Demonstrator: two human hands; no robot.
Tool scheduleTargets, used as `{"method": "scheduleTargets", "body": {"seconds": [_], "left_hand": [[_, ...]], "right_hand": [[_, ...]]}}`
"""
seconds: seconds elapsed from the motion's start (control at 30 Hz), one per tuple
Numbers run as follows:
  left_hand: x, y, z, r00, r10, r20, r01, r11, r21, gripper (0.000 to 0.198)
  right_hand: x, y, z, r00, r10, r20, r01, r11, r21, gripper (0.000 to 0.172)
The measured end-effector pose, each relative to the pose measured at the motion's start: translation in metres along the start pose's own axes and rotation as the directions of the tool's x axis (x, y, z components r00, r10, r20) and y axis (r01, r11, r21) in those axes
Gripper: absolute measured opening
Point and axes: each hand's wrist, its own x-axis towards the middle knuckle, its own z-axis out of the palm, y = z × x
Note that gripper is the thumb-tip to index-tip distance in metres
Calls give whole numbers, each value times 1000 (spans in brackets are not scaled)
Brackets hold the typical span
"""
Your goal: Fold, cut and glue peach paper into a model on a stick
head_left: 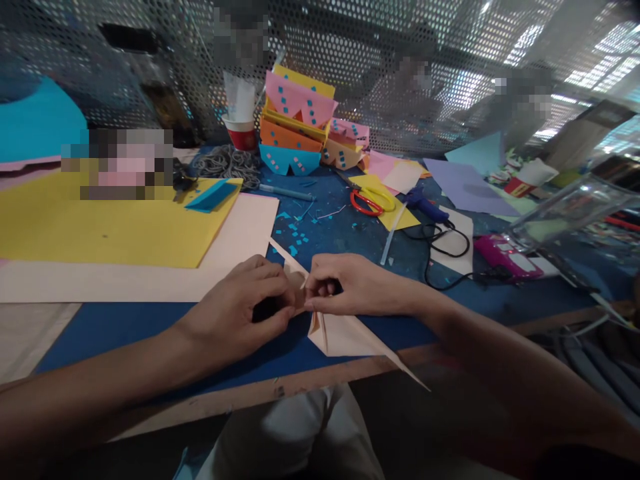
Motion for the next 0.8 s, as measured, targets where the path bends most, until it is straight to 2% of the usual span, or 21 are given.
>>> {"method": "scheduleTargets", "body": {"seconds": [0.27,0.43,0.63,0.8], "left_hand": [[6,6,-3,1000,2,10,-2,1000,18,15],[5,6,-2,999,-44,-3,44,999,-3,11],[6,7,-5,998,-53,33,53,999,-4,13],[3,2,-1,999,-38,2,38,999,3,12]], "right_hand": [[0,1,0,1000,-4,-4,4,1000,-12,10],[0,0,0,1000,2,2,-2,1000,-19,7],[0,-1,0,1000,7,4,-7,1000,-19,4],[0,-2,-2,1000,6,18,-5,1000,-16,10]]}}
